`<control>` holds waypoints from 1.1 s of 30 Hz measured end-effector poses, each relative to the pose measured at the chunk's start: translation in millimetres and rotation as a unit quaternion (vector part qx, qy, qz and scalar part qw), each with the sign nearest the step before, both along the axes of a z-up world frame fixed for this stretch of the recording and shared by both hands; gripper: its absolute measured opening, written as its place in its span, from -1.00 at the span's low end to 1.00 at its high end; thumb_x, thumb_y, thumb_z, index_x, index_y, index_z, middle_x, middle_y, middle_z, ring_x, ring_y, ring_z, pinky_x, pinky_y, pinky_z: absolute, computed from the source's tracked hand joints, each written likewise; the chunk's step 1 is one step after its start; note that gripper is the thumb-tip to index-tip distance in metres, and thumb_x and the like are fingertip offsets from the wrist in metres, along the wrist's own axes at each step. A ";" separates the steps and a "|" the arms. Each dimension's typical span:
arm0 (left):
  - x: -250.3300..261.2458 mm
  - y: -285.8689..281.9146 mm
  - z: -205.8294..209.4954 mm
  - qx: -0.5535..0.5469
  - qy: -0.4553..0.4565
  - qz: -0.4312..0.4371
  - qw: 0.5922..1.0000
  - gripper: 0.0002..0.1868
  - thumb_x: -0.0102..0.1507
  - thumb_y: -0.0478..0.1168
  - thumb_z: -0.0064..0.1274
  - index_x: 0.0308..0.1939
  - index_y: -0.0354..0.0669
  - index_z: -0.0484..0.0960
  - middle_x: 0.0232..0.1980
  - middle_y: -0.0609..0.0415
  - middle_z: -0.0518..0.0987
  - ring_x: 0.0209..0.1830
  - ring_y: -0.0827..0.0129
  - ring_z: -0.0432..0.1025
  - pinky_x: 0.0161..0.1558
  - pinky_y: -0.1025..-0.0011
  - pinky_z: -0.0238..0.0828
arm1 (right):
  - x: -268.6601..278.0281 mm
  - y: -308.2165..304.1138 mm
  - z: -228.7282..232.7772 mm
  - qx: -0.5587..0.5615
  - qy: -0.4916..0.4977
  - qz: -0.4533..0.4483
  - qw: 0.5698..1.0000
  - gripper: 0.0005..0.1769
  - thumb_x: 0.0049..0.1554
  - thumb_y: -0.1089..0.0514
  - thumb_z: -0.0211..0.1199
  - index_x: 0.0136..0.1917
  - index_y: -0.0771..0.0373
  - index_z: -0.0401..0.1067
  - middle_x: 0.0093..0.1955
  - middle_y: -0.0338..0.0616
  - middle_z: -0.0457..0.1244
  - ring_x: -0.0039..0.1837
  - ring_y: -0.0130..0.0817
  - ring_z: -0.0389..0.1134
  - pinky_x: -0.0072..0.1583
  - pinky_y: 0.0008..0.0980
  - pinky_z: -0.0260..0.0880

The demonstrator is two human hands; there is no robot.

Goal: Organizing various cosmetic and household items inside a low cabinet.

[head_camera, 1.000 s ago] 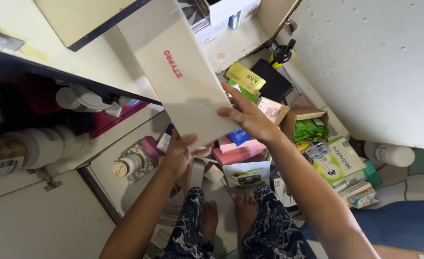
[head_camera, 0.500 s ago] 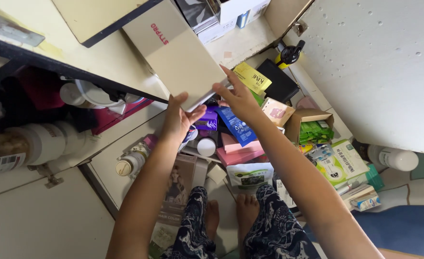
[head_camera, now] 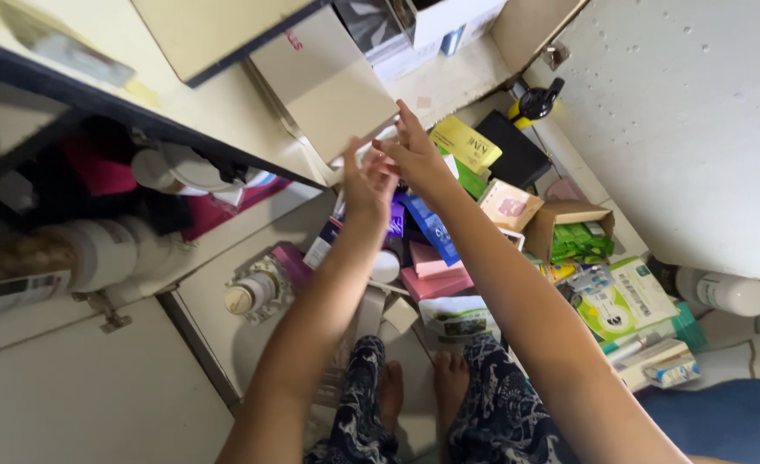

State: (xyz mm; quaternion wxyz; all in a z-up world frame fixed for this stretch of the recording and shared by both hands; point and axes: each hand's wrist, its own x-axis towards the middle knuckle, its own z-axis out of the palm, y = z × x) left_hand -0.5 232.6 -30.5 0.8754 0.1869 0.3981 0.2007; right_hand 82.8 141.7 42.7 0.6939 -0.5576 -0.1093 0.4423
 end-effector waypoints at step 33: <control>30.9 43.4 8.0 -0.020 0.096 0.183 0.978 -0.13 0.11 0.28 0.26 0.25 -0.14 0.24 0.25 -0.07 0.35 0.13 -0.01 0.46 0.19 0.15 0.51 | -15.0 -4.1 -53.5 0.075 -0.040 0.000 0.996 -0.14 0.12 0.45 0.06 0.64 0.28 -0.11 0.69 0.02 -0.10 0.64 -0.09 0.03 0.48 -0.22 0.14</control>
